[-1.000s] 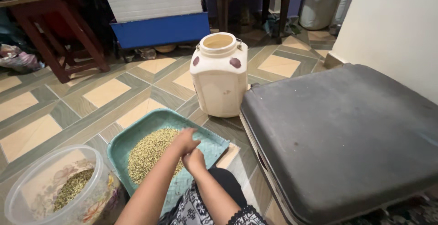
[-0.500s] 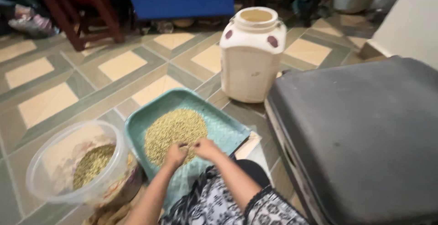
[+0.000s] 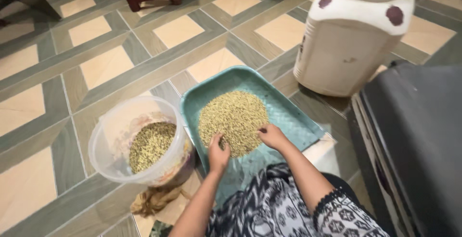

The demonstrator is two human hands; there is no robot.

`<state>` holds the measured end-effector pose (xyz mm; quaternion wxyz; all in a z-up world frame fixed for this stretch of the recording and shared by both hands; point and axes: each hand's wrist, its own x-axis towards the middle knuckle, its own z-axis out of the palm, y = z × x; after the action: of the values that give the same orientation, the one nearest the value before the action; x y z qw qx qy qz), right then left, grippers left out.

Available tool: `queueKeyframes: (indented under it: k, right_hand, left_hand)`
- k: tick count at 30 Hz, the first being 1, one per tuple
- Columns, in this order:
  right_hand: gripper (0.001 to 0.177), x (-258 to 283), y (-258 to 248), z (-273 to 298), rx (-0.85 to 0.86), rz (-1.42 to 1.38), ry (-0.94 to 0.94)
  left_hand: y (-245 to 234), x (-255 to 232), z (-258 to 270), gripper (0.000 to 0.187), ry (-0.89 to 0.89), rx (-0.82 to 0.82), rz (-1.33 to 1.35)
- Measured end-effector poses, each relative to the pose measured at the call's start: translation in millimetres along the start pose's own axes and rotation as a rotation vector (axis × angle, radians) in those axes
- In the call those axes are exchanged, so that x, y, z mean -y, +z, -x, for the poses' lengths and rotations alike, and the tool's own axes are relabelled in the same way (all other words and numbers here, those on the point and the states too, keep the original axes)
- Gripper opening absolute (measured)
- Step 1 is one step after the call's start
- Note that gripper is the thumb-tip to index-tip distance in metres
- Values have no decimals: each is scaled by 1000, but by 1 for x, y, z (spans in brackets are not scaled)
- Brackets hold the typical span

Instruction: The person sits on the floor and repeatedly scoops grains from a teal tray into a clear plastic bucket using both hands. The person then pours grains from a large white container into the tray and continues the scooping process.

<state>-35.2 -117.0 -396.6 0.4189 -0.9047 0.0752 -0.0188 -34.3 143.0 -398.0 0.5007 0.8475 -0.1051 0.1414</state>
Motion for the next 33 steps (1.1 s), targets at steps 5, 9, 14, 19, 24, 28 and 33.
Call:
queueKeyframes:
  k: [5, 9, 14, 19, 24, 28, 33]
  right_hand:
    - [28, 6, 14, -30, -75, -169, -45]
    - [33, 11, 44, -51, -98, -550, -16]
    - [47, 20, 74, -71, -123, -812, 92]
    - [56, 34, 88, -73, -134, -794, 153]
    - [52, 49, 99, -85, -152, -1159, 289]
    - [53, 57, 96, -88, -192, -1146, 651]
    - [47, 79, 81, -87, -212, -1655, 651]
  left_hand:
    - [3, -4, -19, 43, -22, -134, 73]
    - [8, -15, -52, 34, -80, -219, 171]
    - [30, -9, -105, 34, -241, -256, 468]
    - [66, 15, -125, 38, -329, -209, 755]
    - [73, 13, -131, 45, -561, -214, 897]
    - [58, -17, -126, 50, -849, -164, 1171]
    - [53, -73, -114, 50, -840, -149, 1384]
